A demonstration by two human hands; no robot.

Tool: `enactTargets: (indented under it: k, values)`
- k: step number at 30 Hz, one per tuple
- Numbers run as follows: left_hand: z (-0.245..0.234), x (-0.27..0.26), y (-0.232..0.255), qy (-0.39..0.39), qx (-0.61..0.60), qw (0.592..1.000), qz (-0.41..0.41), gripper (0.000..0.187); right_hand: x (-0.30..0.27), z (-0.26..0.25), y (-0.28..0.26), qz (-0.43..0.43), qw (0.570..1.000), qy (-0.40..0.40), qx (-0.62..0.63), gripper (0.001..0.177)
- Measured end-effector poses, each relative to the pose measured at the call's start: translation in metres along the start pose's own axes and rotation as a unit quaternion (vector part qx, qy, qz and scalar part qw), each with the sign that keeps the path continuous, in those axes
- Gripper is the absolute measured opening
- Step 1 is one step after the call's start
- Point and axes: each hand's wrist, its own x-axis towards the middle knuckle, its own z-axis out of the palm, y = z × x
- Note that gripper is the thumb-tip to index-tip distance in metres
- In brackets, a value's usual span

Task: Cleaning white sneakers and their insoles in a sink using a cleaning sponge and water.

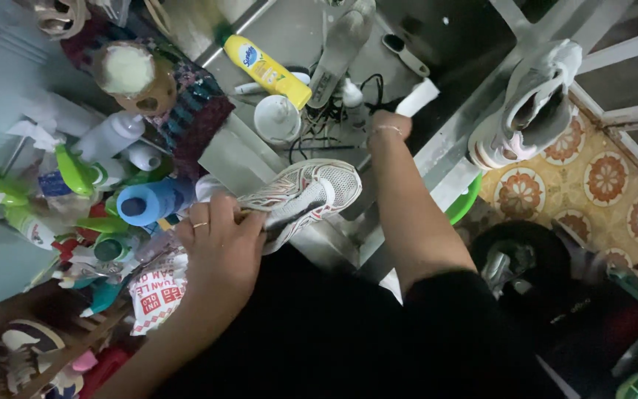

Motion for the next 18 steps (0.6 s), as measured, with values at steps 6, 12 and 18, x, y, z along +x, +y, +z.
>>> enactTargets:
  k: [6,12,18]
  values:
    - [-0.011,-0.002,0.014,-0.009,-0.134,0.991,0.021,0.02,-0.197,-0.116,0.042,-0.218,0.837,0.306,0.399,0.055]
    - [-0.003,-0.001,0.021,-0.188,-0.384,0.882,-0.197,0.027,-0.249,-0.138,0.021,-0.509,0.817,0.105,0.25,0.059]
    - [-0.006,0.006,0.013,-0.206,-0.557,0.782,-0.19,0.045,-0.287,-0.163,-0.071,-0.564,0.825,-0.011,-0.029,0.034]
